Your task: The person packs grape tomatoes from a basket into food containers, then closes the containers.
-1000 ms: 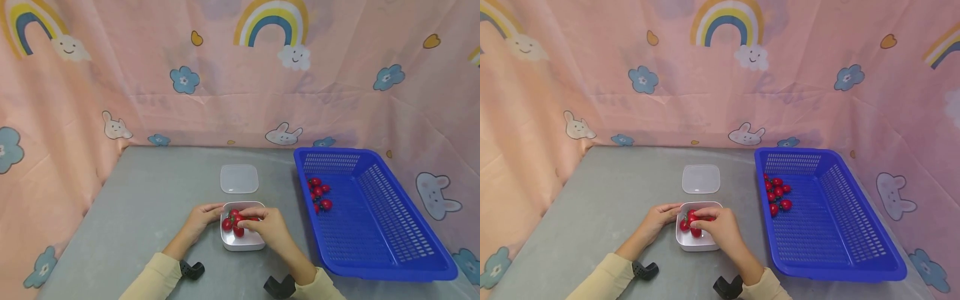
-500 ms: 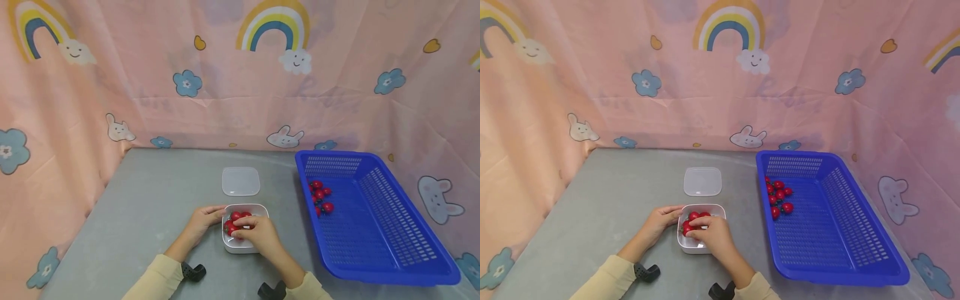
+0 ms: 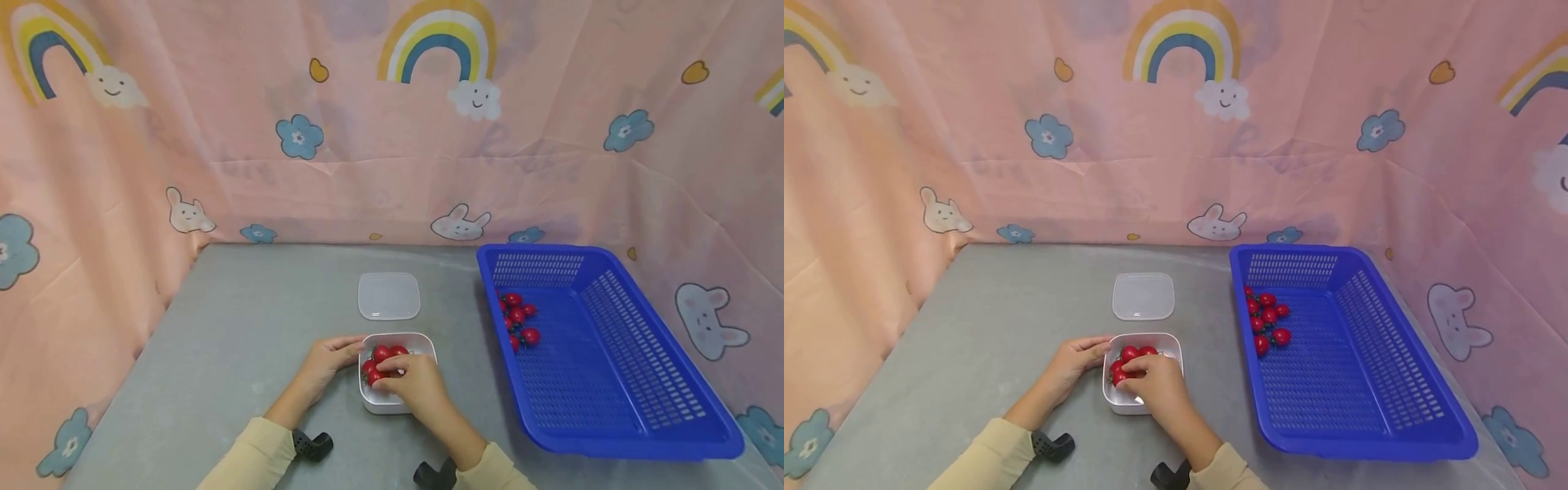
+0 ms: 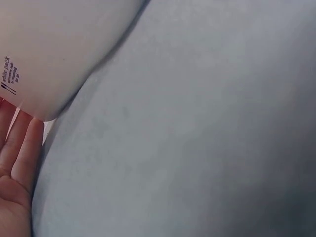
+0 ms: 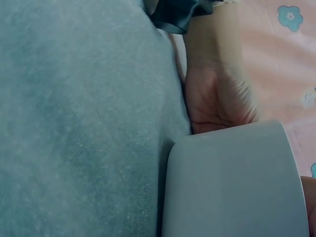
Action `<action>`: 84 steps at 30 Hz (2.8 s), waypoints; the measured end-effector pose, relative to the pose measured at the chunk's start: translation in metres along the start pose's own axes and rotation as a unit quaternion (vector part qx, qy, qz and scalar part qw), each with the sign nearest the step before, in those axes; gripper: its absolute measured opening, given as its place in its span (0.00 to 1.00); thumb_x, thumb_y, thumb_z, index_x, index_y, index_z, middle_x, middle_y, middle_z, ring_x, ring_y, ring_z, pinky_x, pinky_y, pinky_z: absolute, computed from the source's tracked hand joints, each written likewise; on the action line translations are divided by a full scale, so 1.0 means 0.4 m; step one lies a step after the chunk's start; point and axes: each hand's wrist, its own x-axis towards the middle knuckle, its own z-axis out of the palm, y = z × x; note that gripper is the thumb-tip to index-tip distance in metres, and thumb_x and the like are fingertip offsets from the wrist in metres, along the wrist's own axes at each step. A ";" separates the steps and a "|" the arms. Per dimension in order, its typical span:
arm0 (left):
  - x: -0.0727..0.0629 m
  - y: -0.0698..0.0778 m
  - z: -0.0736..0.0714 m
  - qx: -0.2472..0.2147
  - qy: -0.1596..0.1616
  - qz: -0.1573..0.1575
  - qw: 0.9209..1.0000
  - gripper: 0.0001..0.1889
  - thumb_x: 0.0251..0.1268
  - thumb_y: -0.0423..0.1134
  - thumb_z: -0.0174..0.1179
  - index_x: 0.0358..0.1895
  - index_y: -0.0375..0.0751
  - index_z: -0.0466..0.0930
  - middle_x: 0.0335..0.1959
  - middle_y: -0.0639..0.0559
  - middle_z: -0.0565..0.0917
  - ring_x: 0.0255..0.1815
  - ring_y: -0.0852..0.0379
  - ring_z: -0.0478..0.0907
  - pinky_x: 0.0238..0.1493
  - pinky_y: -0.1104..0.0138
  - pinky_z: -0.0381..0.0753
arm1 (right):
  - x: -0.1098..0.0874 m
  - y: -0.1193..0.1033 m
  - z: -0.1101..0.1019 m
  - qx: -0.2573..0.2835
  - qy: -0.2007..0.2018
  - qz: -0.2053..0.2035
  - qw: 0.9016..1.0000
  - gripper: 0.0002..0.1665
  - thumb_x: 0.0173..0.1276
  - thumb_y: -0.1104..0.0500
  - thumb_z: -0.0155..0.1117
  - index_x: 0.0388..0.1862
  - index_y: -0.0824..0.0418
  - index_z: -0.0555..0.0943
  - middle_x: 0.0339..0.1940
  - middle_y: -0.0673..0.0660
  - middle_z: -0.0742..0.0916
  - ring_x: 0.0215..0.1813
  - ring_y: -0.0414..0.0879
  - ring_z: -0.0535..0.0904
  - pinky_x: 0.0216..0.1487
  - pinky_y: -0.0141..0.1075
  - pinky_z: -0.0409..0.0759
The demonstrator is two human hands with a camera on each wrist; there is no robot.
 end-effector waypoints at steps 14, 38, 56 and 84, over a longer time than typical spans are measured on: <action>-0.001 0.000 -0.002 0.003 -0.002 -0.001 1.000 0.21 0.66 0.38 0.64 0.57 0.26 0.80 0.51 0.50 0.88 0.45 0.69 0.83 0.51 0.73 0.81 | -0.001 -0.006 0.000 -0.044 -0.013 -0.011 0.999 0.14 0.45 0.61 0.83 0.34 0.62 0.91 0.33 0.57 0.92 0.42 0.51 0.85 0.50 0.47 0.84; -0.007 0.003 0.007 0.010 0.004 -0.001 1.000 0.20 0.66 0.38 0.65 0.56 0.28 0.81 0.53 0.44 0.87 0.45 0.68 0.83 0.50 0.73 0.82 | 0.001 -0.126 -0.310 0.140 0.029 0.094 0.985 0.17 0.59 0.54 0.77 0.45 0.61 0.89 0.42 0.51 0.92 0.48 0.38 0.87 0.50 0.29 0.82; -0.006 0.003 0.003 0.010 0.010 -0.007 1.000 0.20 0.66 0.39 0.65 0.56 0.29 0.82 0.54 0.43 0.86 0.46 0.67 0.83 0.51 0.72 0.82 | 0.121 0.000 -0.527 0.218 0.059 0.090 0.970 0.10 0.65 0.54 0.71 0.45 0.50 0.90 0.35 0.34 0.90 0.44 0.28 0.85 0.47 0.18 0.79; -0.011 0.002 0.000 0.006 0.002 -0.005 1.000 0.21 0.66 0.37 0.64 0.57 0.26 0.80 0.53 0.42 0.86 0.44 0.68 0.83 0.51 0.73 0.81 | 0.213 0.262 -0.586 0.233 0.014 0.134 0.963 0.30 0.66 0.54 0.70 0.66 0.61 0.78 0.41 0.32 0.88 0.45 0.24 0.83 0.48 0.18 0.79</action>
